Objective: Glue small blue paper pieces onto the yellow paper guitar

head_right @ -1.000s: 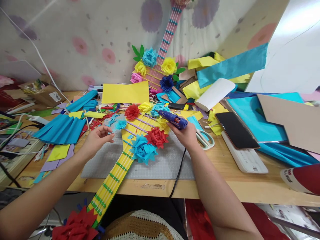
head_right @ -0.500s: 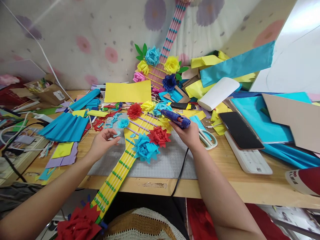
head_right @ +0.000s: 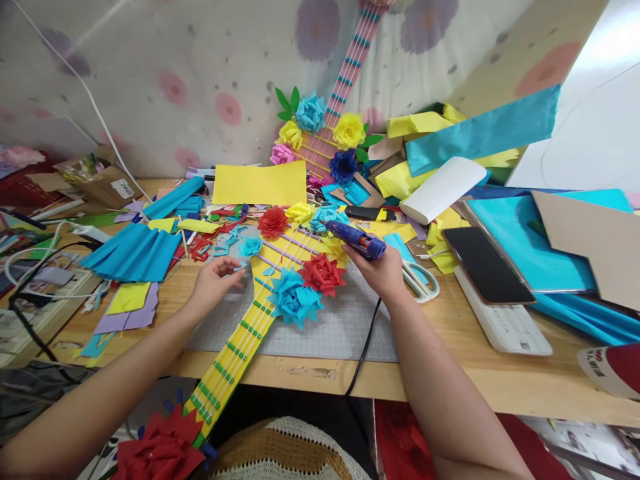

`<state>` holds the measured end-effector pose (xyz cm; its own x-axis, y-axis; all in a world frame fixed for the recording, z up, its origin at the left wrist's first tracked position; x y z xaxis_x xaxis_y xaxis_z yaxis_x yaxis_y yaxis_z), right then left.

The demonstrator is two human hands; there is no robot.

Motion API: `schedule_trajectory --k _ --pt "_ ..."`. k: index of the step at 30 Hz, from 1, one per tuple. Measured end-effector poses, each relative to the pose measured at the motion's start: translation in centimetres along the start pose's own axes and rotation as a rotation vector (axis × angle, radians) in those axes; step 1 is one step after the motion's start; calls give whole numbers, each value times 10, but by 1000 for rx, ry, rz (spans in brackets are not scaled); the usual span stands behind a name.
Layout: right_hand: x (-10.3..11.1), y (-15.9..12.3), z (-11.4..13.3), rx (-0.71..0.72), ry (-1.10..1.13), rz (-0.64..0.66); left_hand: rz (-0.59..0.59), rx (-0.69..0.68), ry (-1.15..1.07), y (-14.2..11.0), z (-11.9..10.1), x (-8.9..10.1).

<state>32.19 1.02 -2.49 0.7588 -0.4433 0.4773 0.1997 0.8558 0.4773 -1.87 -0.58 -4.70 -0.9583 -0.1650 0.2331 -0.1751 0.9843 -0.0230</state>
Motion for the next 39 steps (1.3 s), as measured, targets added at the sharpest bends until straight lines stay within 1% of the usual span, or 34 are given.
schedule_trajectory --k 4,7,10,20,27,30,39 --pt "1 0 0 1 15 3 11 56 -59 4 0 -8" --pt "2 -1 0 7 10 9 -20 113 -104 3 -1 -10" --pt "3 -1 1 17 3 6 -45 138 -129 2 -1 -11" --pt "3 -2 -4 57 9 8 -67 155 -147 5 -2 -17" --pt "3 -2 -1 72 12 1 -77 115 -199 6 -5 -19" --pt "3 -2 -3 79 14 -5 -75 118 -214 7 -5 -20" --pt "4 -2 -1 74 18 -2 -98 117 -250 7 -1 -18"
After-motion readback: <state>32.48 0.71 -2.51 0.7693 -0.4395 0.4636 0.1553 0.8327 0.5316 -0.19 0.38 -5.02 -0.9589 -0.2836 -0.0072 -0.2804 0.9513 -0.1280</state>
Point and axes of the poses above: each hand's wrist, its own y-axis towards the middle knuckle, its own x-axis out of the back of the hand, z = x × y, the point moved 4 cm from there along y, towards the middle knuckle, and after that the axes turned 1 degree about -x, right-handed, at the moved point
